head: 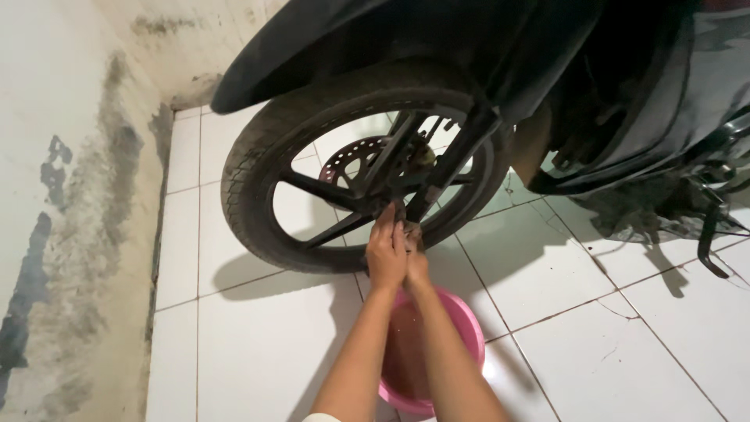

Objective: The person wipes the front fender and wheel of a motorcycle using a wet cloth. They repeatedly dip the cloth into a pink basin of water to rinse it and continue cleaning the tire and rim.

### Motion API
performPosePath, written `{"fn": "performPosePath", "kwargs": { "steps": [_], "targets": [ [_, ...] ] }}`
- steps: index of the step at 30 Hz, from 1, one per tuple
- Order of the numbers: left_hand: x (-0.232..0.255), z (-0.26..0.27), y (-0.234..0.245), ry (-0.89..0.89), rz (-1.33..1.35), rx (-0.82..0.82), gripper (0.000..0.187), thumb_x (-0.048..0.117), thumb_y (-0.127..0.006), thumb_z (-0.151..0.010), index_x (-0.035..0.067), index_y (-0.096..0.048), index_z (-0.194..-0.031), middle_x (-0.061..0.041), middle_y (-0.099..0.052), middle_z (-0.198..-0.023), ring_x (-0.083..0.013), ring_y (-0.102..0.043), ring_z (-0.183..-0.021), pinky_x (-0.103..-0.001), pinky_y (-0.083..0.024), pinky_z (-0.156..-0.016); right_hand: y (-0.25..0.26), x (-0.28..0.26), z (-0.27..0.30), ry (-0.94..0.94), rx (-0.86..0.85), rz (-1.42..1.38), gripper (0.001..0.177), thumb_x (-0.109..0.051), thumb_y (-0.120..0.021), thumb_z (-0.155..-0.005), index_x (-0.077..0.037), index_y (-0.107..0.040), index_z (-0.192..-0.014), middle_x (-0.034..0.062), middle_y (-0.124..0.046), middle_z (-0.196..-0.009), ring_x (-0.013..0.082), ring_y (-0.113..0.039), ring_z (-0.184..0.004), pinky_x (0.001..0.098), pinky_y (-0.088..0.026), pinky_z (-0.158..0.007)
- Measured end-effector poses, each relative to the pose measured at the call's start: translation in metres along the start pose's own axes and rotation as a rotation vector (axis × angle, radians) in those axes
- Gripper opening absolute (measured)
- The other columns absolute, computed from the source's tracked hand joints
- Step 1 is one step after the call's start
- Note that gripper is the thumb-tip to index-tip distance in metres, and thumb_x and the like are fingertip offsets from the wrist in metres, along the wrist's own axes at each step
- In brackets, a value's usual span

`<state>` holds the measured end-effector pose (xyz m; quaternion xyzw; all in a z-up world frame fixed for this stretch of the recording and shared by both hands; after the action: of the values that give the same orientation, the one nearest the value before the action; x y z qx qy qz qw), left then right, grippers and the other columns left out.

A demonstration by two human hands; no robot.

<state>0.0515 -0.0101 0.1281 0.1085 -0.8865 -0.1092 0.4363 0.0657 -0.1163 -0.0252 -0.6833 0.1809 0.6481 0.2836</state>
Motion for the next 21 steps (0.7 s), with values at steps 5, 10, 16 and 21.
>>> {"fn": "performPosePath", "kwargs": {
  "steps": [5, 10, 16, 21],
  "targets": [
    [-0.001, 0.032, 0.002, 0.158, 0.028, 0.21, 0.034, 0.019, -0.062, -0.097, -0.001, -0.07, -0.125, -0.024, -0.071, -0.125, -0.0396, -0.07, -0.114, -0.043, -0.055, -0.097, 0.009, 0.002, 0.022, -0.33, -0.072, -0.312, 0.05, -0.046, -0.059, -0.097, -0.005, -0.064, -0.126, 0.0107, -0.075, -0.108, 0.0225, -0.072, -0.092, 0.0367, -0.058, -0.078],
    [-0.052, 0.09, 0.007, 0.675, -0.061, 0.21, 0.033, 0.023, -0.069, -0.093, -0.001, -0.074, -0.115, -0.024, -0.077, -0.104, -0.0338, -0.077, -0.096, -0.038, -0.059, -0.087, 0.015, 0.018, 0.042, -0.124, -0.142, -0.078, 0.041, -0.027, -0.074, -0.091, 0.003, -0.07, -0.118, 0.0099, -0.076, -0.104, 0.0192, -0.07, -0.09, 0.0321, -0.057, -0.076],
    [-0.06, 0.081, -0.012, 0.573, 0.241, 0.36, 0.037, 0.023, -0.065, -0.098, -0.005, -0.068, -0.121, -0.02, -0.076, -0.113, -0.0245, -0.073, -0.102, -0.034, -0.054, -0.091, 0.01, -0.027, 0.059, -0.219, 0.134, -0.693, 0.043, -0.037, -0.055, -0.099, 0.001, -0.069, -0.113, 0.0105, -0.075, -0.1, 0.021, -0.072, -0.086, 0.0341, -0.058, -0.077],
    [-0.054, 0.039, -0.01, 0.626, 0.401, 0.197, 0.036, 0.021, -0.059, -0.099, 0.0, -0.069, -0.127, -0.016, -0.077, -0.118, -0.0227, -0.073, -0.104, -0.033, -0.053, -0.092, -0.001, -0.048, 0.034, -0.072, -0.008, -0.49, 0.038, -0.025, -0.057, -0.103, 0.004, -0.058, -0.128, 0.0143, -0.07, -0.115, 0.0242, -0.067, -0.101, 0.0371, -0.053, -0.088]
  ]
}}
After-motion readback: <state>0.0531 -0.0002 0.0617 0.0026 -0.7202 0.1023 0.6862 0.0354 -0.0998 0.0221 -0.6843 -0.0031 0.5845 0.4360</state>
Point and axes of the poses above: each hand's wrist, its own z-axis away from the middle knuckle, its own y-axis out of the back of the hand, x = y × z, the point moved 4 cm from there along -z, towards the middle knuckle
